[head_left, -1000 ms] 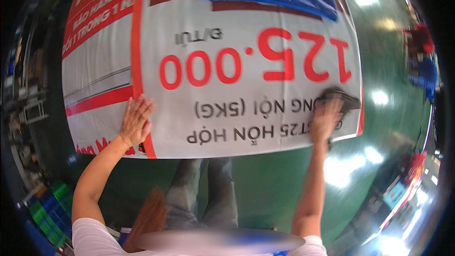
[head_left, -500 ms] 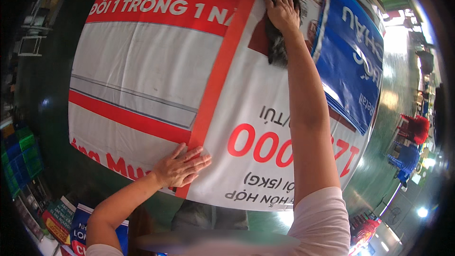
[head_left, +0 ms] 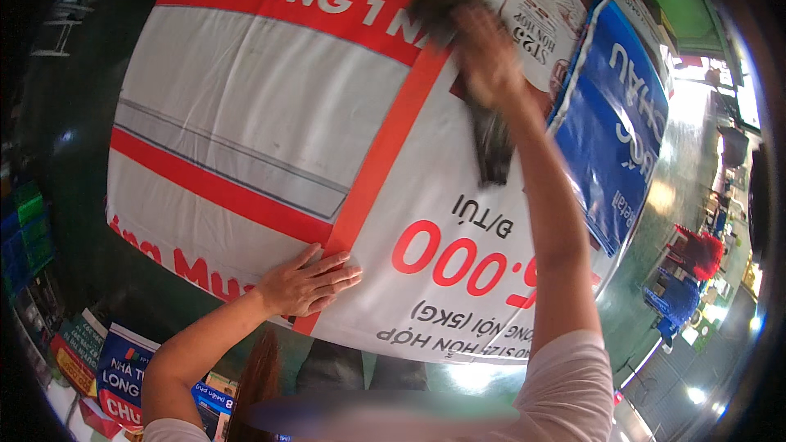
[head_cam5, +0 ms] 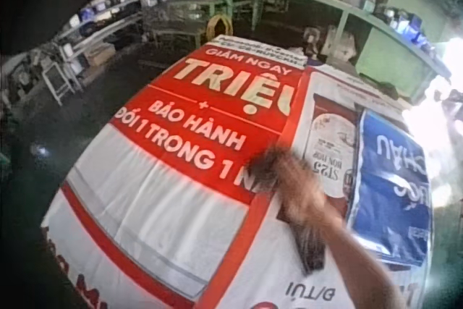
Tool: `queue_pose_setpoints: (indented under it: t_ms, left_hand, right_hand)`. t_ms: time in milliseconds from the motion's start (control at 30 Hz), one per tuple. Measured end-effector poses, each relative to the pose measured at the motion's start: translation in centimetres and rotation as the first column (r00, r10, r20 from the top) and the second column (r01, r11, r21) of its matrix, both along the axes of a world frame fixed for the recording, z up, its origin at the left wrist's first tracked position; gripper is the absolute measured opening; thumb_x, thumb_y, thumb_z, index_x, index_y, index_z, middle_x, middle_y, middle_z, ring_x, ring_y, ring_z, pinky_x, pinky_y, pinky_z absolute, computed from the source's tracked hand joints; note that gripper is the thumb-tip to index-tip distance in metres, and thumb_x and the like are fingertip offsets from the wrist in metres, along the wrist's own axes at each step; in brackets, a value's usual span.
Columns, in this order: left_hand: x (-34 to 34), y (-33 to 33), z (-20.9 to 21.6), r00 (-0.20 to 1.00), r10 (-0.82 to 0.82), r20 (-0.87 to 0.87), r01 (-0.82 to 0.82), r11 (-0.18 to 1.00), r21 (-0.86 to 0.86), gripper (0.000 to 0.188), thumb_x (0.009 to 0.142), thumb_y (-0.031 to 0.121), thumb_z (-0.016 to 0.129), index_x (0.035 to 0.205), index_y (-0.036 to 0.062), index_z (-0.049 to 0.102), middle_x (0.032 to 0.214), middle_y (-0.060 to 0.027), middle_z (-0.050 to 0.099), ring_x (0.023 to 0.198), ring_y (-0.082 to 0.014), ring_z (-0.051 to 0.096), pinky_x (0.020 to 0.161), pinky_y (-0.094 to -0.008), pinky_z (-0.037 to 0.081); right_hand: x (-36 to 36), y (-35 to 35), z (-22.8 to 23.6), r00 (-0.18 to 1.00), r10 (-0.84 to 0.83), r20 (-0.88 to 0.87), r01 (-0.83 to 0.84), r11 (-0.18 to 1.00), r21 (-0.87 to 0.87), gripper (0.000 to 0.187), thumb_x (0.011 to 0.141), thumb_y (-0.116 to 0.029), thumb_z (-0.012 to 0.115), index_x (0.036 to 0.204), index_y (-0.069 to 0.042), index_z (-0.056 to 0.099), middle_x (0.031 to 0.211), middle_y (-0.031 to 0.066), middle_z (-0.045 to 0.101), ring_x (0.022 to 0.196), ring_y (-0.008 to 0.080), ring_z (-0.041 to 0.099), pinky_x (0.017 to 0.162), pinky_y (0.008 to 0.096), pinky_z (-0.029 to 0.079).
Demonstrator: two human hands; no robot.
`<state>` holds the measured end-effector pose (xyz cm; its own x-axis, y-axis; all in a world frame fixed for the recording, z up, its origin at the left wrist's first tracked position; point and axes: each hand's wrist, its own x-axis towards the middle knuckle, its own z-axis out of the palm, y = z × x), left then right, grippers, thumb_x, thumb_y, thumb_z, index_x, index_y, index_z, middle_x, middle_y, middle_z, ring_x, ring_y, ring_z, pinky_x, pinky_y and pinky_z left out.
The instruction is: The person wipes large printed banners laid on the floor using a cloth. They move across different sections of the banners, rubbing the surface repeatedly to clean or smooth them. The banners feature promotional text and graphics.
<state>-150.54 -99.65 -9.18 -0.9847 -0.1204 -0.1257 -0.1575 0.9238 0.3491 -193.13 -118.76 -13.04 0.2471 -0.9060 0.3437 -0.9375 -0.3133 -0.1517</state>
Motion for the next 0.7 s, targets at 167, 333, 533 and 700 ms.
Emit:
queue_pose_setpoints:
  t_ms: [167, 333, 533, 700]
  left_hand:
    - [0.6, 0.6, -1.2, 1.0, 0.011, 0.013, -0.01, 0.999, -0.053, 0.061, 0.089, 0.04, 0.052, 0.146, 0.0277, 0.036, 0.153, 0.0054, 0.032, 0.146, -0.0194, 0.015, 0.115, -0.0604, 0.01]
    - [2.1, 1.6, -1.9, 0.965, 0.107, -0.24, -0.173, 0.946, -0.274, 0.06, 0.092, 0.046, 0.046, 0.148, 0.033, 0.029, 0.156, 0.006, 0.025, 0.146, -0.0209, 0.015, 0.108, -0.0706, 0.004]
    - [-3.8, -0.1, 2.6, 0.547, 0.593, -0.59, -0.725, 0.688, 0.019, 0.043, 0.099, 0.034, 0.035, 0.137, 0.0197, 0.05, 0.148, -0.0016, 0.043, 0.141, -0.0256, 0.031, 0.109, -0.0615, 0.01]
    - [-11.9, -2.1, 3.4, 0.841, 0.526, 0.128, -0.468, 0.825, -0.316, 0.046, 0.103, 0.031, 0.029, 0.147, 0.0195, 0.037, 0.154, 0.0027, 0.032, 0.142, -0.014, 0.028, 0.119, -0.0491, 0.007]
  right_hand:
    - [0.1, -5.3, -3.6, 0.925, -0.34, -0.169, 0.332, 0.94, -0.077, 0.05, 0.096, -0.042, 0.045, 0.138, -0.015, 0.048, 0.151, 0.0094, 0.035, 0.142, 0.029, 0.027, 0.114, 0.0526, 0.02]
    - [16.6, 12.0, -0.5, 0.999, 0.033, 0.034, -0.032, 0.999, -0.036, 0.056, 0.09, -0.043, 0.052, 0.135, -0.01, 0.051, 0.149, 0.0094, 0.039, 0.142, 0.0273, 0.028, 0.116, 0.0493, 0.019]
    - [23.9, 23.6, 2.6, 0.942, 0.245, 0.231, -0.285, 0.945, 0.162, 0.062, 0.085, -0.045, 0.06, 0.137, -0.014, 0.05, 0.148, 0.008, 0.041, 0.143, 0.024, 0.027, 0.117, 0.0492, 0.017]
    - [24.7, 27.6, 2.7, 0.878, 0.23, 0.419, -0.36, 0.895, 0.263, 0.045, 0.085, -0.035, 0.062, 0.126, -0.016, 0.061, 0.142, 0.0059, 0.047, 0.139, 0.0271, 0.031, 0.114, 0.0504, 0.024]
